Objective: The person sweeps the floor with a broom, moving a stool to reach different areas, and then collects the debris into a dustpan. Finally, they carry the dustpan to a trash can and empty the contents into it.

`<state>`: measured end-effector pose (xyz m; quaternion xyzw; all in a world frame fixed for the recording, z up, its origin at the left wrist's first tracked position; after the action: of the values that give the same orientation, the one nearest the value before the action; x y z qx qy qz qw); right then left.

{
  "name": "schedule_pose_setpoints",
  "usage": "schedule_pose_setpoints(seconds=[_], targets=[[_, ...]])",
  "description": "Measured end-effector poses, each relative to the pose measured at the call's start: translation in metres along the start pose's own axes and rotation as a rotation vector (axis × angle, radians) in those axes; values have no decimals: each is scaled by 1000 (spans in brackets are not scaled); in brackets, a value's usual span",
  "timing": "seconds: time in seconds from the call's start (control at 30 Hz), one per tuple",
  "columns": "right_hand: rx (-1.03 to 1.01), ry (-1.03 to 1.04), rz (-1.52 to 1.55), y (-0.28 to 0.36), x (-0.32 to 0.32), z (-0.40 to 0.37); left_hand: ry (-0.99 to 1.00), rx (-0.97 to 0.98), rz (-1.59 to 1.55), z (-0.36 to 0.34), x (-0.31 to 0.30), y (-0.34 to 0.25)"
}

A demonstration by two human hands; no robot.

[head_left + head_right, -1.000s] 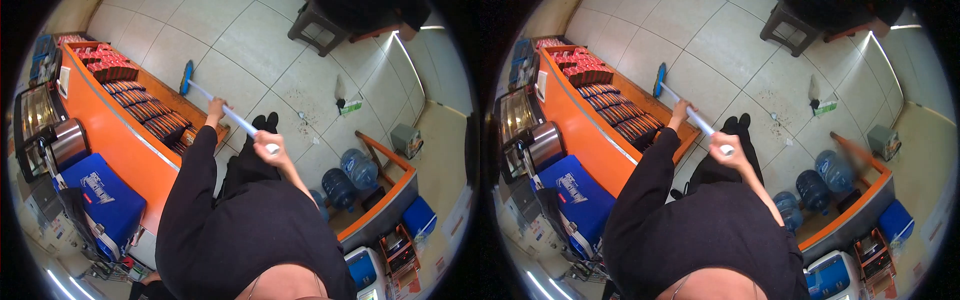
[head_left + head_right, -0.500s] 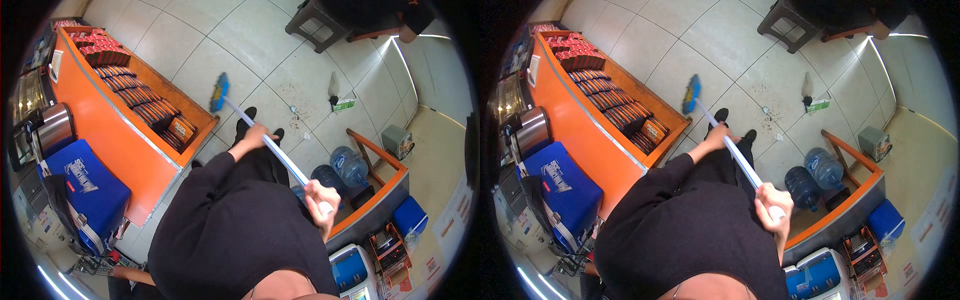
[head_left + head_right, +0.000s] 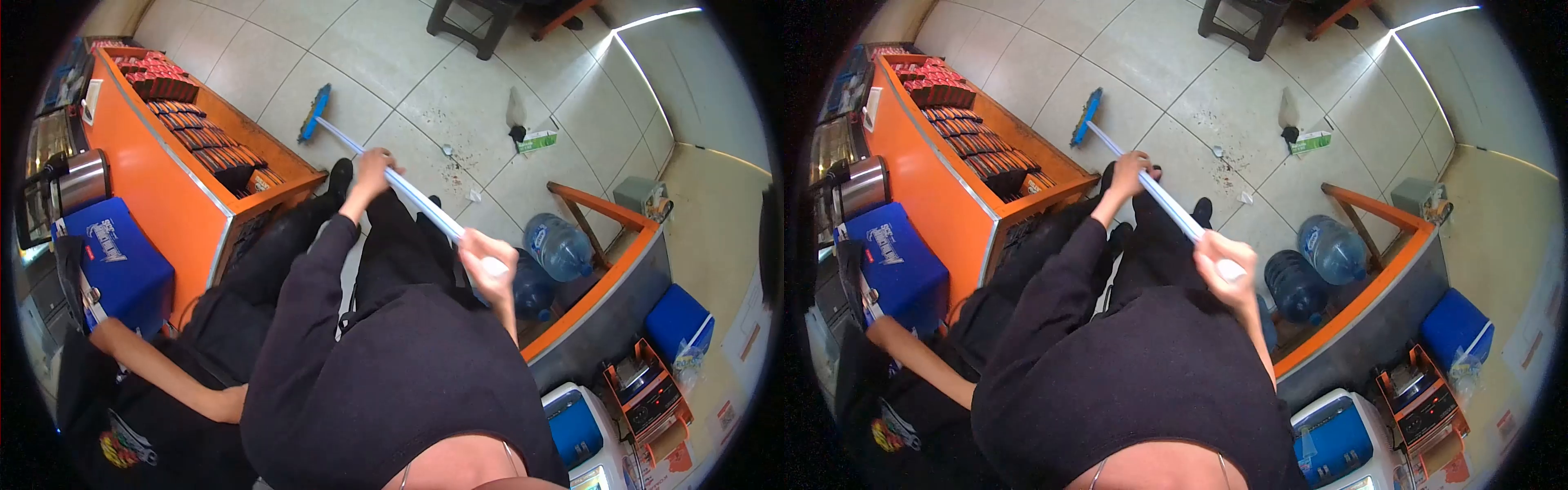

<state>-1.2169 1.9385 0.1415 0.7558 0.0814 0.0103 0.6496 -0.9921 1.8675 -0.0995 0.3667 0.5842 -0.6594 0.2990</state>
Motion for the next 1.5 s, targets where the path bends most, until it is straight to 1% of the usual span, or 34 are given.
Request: schedule_pose_setpoints(seconds=[0.03, 0.07, 0.1, 0.13, 0.17, 0.2, 0.27, 0.3, 0.33, 0.4, 0.43, 0.47, 0.53, 0.6, 0.7, 0.77, 0.8, 0.87, 0.93, 0.97, 1.0, 1.03, 1.07, 1.1, 1.13, 1.17, 1.2, 1.23, 1.27, 1.3, 1.4, 1.43, 1.47, 1.5], targets=[[-65, 30, 104, -17, 14, 3, 12, 2, 110, -7, 5, 7], [-239, 11, 213, -38, 24, 3, 23, 2, 222, -13, 12, 13], [-139, 31, 93, -30, 16, -2, 229, -69, 266, -16, 26, 5], [-41, 47, -23, -15, 6, -11, 301, -49, 112, -20, 49, -2], [-9, -86, -43, -8, -16, -22, 208, -45, -206, -31, 84, -5], [33, -223, -63, -3, -41, -39, 71, 129, -272, -28, 81, -47], [65, -354, 79, 11, -82, -70, 230, 162, -279, -22, 81, -116], [-101, -314, 162, 22, -87, -75, 327, 183, -311, -20, 93, -136], [-263, -277, 244, 33, -89, -81, 261, 209, -358, -22, 94, -156], [-284, -120, 36, 54, -82, -90, 325, 269, -418, -26, 104, -186], [-310, -171, 21, 62, -84, -95, 343, 290, -467, -29, 100, -203], [-414, -243, 78, 74, -90, -99, 326, 299, -514, -32, 97, -220], [-483, -265, 205, 94, -113, -118, 328, 343, -435, -35, 69, -257], [-580, -189, 257, 118, -131, -135, 333, 353, -541, -42, 43, -283], [-796, -32, 281, 139, -152, -156, 342, 377, -563, -55, 7, -301], [-876, -61, 267, 152, -154, -155, 378, 387, -540, -59, -9, -302], [-935, -88, 243, 157, -156, -154, 395, 380, -521, -60, -15, -301], [-910, 13, 131, 157, -163, -144, 381, 359, -505, -60, -25, -294], [-945, -45, 15, 158, -156, -123, 379, 335, -453, -57, -31, -279], [-949, -231, 5, 159, -143, -107, 359, 337, -444, -52, -36, -270], [-946, -411, 0, 159, -127, -95, 289, 251, -496, -47, -44, -256], [-736, -464, -16, 152, -120, -91, 214, 160, -550, -43, -49, -238], [-706, -494, -61, 147, -113, -81, 39, 272, -598, -34, -45, -211], [-675, -522, -106, 142, -106, -72, 107, 162, -565, -22, -63, -189], [-596, -543, -96, 140, -96, -59, -18, 38, -464, -12, -85, -167], [-515, -562, -88, 135, -87, -45, -52, -215, -519, -4, -123, -155], [-534, -524, -78, 126, -82, -30, -366, -115, -728, 1, -137, -127], [-627, -382, -128, 113, -76, -12, -383, -272, -715, -1, -170, -109], [-635, -301, -108, 97, -59, 7, -550, -191, -801, 1, -192, -91], [-639, -218, -87, 81, -43, 26, -509, -353, -814, -1, -209, -64], [-458, -49, -13, 82, 52, 69, -651, -381, -840, -5, -275, -26], [-420, 58, -40, 99, 94, 76, -708, -380, -852, -3, -292, -7], [-404, 230, -280, 95, 134, 83, -763, -378, -863, 2, -309, 14], [-440, 430, -290, 100, 172, 86, -777, -379, -853, 9, -323, 34]])
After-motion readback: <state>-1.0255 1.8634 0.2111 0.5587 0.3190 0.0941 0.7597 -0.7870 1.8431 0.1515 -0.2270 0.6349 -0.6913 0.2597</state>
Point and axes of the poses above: each hand's wrist, its own z-axis towards the middle knuckle, its own x-axis out of the palm, y = z × x, the point moved 4 cm from there along z, towards the middle knuckle, and after that the axes turned 7 degrees about -y, right-handed, at the moved point
